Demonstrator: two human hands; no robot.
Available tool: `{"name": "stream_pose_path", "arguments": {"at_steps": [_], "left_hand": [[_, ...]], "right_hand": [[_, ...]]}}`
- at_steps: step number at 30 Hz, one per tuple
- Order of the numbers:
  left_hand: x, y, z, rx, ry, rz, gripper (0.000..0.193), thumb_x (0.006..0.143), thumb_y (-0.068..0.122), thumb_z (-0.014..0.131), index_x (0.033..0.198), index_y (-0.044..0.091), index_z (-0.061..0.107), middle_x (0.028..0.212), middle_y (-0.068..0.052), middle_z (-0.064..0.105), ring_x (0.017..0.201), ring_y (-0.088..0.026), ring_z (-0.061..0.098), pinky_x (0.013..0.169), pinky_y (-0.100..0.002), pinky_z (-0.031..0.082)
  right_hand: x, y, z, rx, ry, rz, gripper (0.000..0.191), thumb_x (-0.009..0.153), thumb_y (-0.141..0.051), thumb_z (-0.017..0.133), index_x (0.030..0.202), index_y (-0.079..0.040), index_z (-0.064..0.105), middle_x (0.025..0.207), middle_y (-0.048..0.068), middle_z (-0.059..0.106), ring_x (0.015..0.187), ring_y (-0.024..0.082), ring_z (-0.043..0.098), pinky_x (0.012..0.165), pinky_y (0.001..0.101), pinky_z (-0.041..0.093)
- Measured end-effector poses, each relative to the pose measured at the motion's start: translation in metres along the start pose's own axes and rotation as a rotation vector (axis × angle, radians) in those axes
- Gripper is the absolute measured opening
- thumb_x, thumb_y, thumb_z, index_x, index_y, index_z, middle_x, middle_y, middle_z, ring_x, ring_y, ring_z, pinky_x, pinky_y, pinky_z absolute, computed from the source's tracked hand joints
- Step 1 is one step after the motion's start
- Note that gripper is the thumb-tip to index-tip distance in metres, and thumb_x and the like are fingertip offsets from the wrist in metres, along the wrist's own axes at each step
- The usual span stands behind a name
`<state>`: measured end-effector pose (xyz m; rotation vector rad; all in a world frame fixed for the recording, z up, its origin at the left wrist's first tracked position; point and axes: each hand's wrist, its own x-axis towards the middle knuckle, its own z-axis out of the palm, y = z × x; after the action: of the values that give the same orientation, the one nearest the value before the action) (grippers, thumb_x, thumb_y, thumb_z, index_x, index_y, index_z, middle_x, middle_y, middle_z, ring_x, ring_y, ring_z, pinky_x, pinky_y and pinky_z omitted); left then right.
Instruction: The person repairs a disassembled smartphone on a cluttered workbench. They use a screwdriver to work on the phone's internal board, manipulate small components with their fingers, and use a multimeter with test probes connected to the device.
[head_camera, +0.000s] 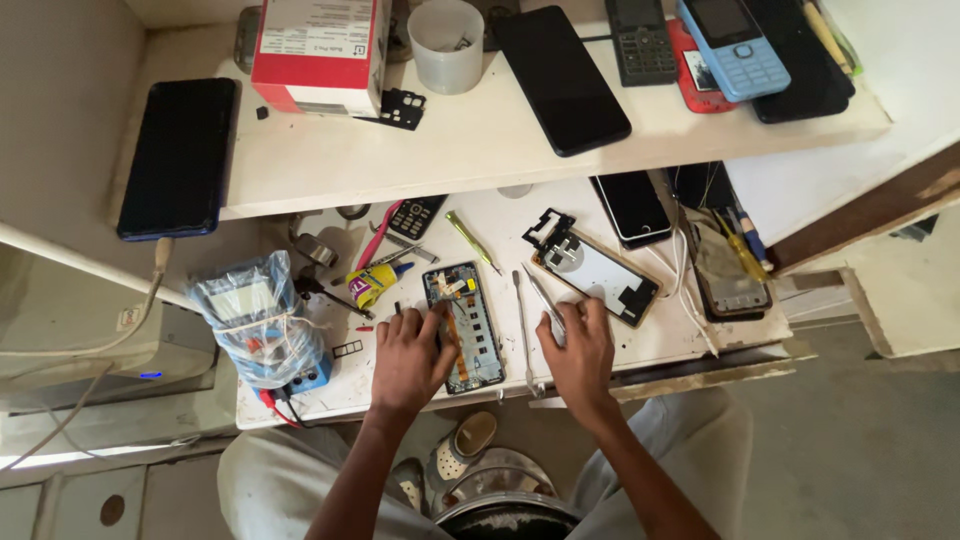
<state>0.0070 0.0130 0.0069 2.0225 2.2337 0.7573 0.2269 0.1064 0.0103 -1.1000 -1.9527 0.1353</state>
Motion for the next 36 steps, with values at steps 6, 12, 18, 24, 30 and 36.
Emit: {"name": "stream_pose_path", "arguments": {"at_steps": [6, 12, 18, 24, 30, 36], "left_hand": [[-0.001, 0.001, 0.004, -0.007, 0.019, -0.001, 0.053, 0.087, 0.032, 0.066, 0.132, 0.006, 0.059, 0.100, -0.016, 0.059, 0.096, -0.034, 0.055, 0.088, -0.047, 0.040], [0.001, 0.003, 0.003, 0.021, -0.007, 0.009, 0.047, 0.088, 0.035, 0.066, 0.123, 0.005, 0.059, 0.099, -0.017, 0.058, 0.093, -0.033, 0.055, 0.089, -0.049, 0.040], [0.000, 0.008, -0.003, -0.050, 0.046, 0.020, 0.052, 0.089, 0.032, 0.064, 0.134, 0.006, 0.059, 0.097, -0.016, 0.058, 0.093, -0.033, 0.054, 0.087, -0.047, 0.040], [0.001, 0.011, -0.005, -0.054, 0.036, 0.005, 0.049, 0.091, 0.033, 0.064, 0.132, 0.006, 0.060, 0.096, -0.015, 0.058, 0.094, -0.033, 0.054, 0.088, -0.047, 0.040], [0.002, 0.012, -0.006, -0.008, 0.013, 0.000, 0.051, 0.092, 0.033, 0.062, 0.134, 0.005, 0.058, 0.097, -0.015, 0.058, 0.096, -0.032, 0.054, 0.089, -0.047, 0.040], [0.002, 0.013, -0.007, -0.021, -0.005, -0.020, 0.049, 0.092, 0.034, 0.062, 0.133, 0.006, 0.058, 0.099, -0.016, 0.059, 0.098, -0.032, 0.054, 0.091, -0.047, 0.040]], "right_hand": [[0.034, 0.012, 0.021, 0.063, -0.048, -0.089, 0.018, 0.089, 0.003, 0.073, 0.107, -0.001, 0.071, 0.096, 0.012, 0.061, 0.089, 0.028, 0.061, 0.073, 0.0408, 0.052], [0.103, 0.047, 0.063, 0.089, -0.270, -0.216, 0.016, 0.084, 0.001, 0.076, 0.098, -0.006, 0.076, 0.099, 0.006, 0.066, 0.101, 0.031, 0.051, 0.091, 0.0428, 0.046], [0.112, 0.059, 0.077, 0.033, -0.447, -0.284, 0.013, 0.078, -0.008, 0.081, 0.090, -0.013, 0.077, 0.096, 0.001, 0.066, 0.103, 0.030, 0.049, 0.094, 0.0467, 0.036], [0.108, 0.061, 0.082, 0.022, -0.403, -0.378, 0.007, 0.086, -0.005, 0.077, 0.087, -0.010, 0.072, 0.097, 0.001, 0.064, 0.101, 0.028, 0.051, 0.092, 0.0449, 0.038], [0.108, 0.061, 0.086, -0.030, -0.417, -0.429, 0.012, 0.084, -0.002, 0.077, 0.084, -0.005, 0.065, 0.096, 0.009, 0.061, 0.099, 0.031, 0.050, 0.090, 0.0465, 0.039], [0.092, 0.036, 0.079, 0.189, -0.500, -0.371, 0.012, 0.084, -0.004, 0.076, 0.089, -0.005, 0.065, 0.095, 0.008, 0.062, 0.097, 0.030, 0.051, 0.091, 0.0427, 0.042]]}}
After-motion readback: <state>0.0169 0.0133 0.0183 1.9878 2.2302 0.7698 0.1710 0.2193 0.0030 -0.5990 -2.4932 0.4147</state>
